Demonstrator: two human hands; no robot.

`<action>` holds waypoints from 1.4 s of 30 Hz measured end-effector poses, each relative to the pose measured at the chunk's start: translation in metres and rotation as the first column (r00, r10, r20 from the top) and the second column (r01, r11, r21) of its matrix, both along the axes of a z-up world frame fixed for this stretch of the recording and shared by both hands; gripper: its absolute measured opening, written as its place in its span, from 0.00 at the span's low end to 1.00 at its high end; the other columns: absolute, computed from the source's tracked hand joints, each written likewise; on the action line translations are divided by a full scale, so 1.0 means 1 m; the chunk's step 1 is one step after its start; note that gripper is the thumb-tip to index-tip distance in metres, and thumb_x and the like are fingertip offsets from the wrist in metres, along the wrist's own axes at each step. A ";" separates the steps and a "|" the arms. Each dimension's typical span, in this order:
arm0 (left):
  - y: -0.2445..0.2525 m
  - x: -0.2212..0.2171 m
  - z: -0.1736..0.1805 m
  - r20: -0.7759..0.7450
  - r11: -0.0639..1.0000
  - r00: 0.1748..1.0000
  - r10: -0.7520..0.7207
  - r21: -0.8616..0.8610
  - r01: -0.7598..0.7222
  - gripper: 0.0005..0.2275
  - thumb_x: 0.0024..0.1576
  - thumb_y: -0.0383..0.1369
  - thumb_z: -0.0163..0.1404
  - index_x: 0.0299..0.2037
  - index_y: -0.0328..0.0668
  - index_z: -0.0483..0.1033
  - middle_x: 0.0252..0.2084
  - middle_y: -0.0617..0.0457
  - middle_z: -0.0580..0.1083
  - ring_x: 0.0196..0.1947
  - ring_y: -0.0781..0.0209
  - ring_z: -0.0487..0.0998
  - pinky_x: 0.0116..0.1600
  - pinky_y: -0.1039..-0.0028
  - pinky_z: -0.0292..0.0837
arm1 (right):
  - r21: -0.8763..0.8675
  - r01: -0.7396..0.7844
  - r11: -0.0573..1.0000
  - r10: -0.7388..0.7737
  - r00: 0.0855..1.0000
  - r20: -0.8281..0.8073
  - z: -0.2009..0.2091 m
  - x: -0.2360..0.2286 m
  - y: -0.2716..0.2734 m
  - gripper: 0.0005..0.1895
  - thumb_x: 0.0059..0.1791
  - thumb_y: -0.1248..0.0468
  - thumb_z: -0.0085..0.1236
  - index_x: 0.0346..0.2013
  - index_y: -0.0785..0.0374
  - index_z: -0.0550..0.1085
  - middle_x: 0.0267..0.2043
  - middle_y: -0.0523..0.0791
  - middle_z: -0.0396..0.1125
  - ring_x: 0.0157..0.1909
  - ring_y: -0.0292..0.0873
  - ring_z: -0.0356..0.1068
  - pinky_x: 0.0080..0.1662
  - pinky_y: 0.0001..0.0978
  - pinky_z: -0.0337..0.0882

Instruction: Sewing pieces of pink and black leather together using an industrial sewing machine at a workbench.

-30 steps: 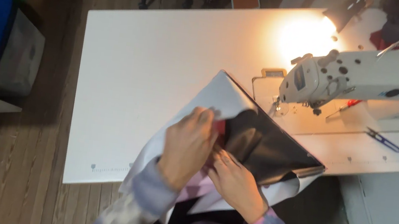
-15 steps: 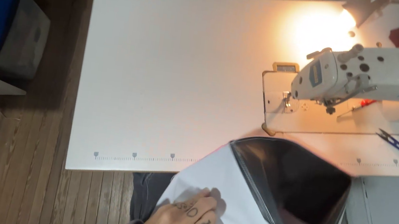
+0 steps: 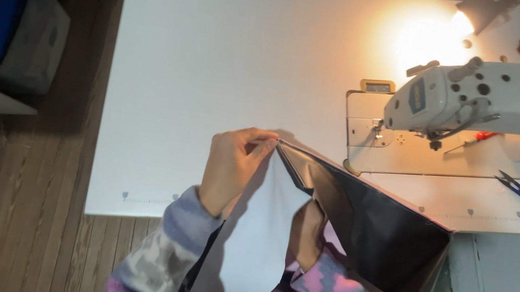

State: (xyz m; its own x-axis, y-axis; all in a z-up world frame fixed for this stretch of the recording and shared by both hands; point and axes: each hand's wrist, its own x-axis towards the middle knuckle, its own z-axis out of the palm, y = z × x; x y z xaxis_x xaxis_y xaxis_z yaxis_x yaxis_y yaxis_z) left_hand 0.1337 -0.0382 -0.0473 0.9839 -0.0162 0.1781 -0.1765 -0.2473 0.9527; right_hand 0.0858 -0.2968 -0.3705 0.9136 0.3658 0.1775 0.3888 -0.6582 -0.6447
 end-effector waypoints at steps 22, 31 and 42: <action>-0.006 -0.025 -0.009 -0.161 0.935 0.969 -0.188 -0.332 0.127 0.04 0.62 0.26 0.54 0.40 0.30 0.79 0.26 0.63 0.70 0.25 0.79 0.63 0.29 0.84 0.59 | 0.125 -0.002 0.992 0.008 0.999 -0.053 -0.025 -0.025 -0.022 0.25 0.50 0.61 0.57 0.59 0.71 0.70 0.58 0.55 0.69 0.59 0.51 0.68 0.56 0.41 0.70; -0.007 -0.039 -0.036 -0.192 0.903 0.961 -0.198 -0.417 0.103 0.05 0.63 0.25 0.52 0.44 0.29 0.80 0.27 0.64 0.68 0.23 0.79 0.61 0.26 0.85 0.56 | 0.171 -0.034 0.985 0.048 0.996 -0.074 -0.040 -0.043 -0.032 0.24 0.51 0.62 0.56 0.61 0.70 0.70 0.60 0.54 0.68 0.60 0.50 0.68 0.58 0.40 0.69; -0.009 -0.039 -0.014 0.096 0.987 0.994 -0.056 -0.147 0.070 0.06 0.62 0.25 0.56 0.47 0.32 0.82 0.31 0.54 0.73 0.28 0.66 0.70 0.33 0.78 0.65 | 0.206 -0.130 0.970 0.147 0.986 -0.072 0.068 -0.045 -0.010 0.24 0.52 0.62 0.54 0.62 0.69 0.69 0.62 0.53 0.67 0.62 0.49 0.67 0.60 0.40 0.69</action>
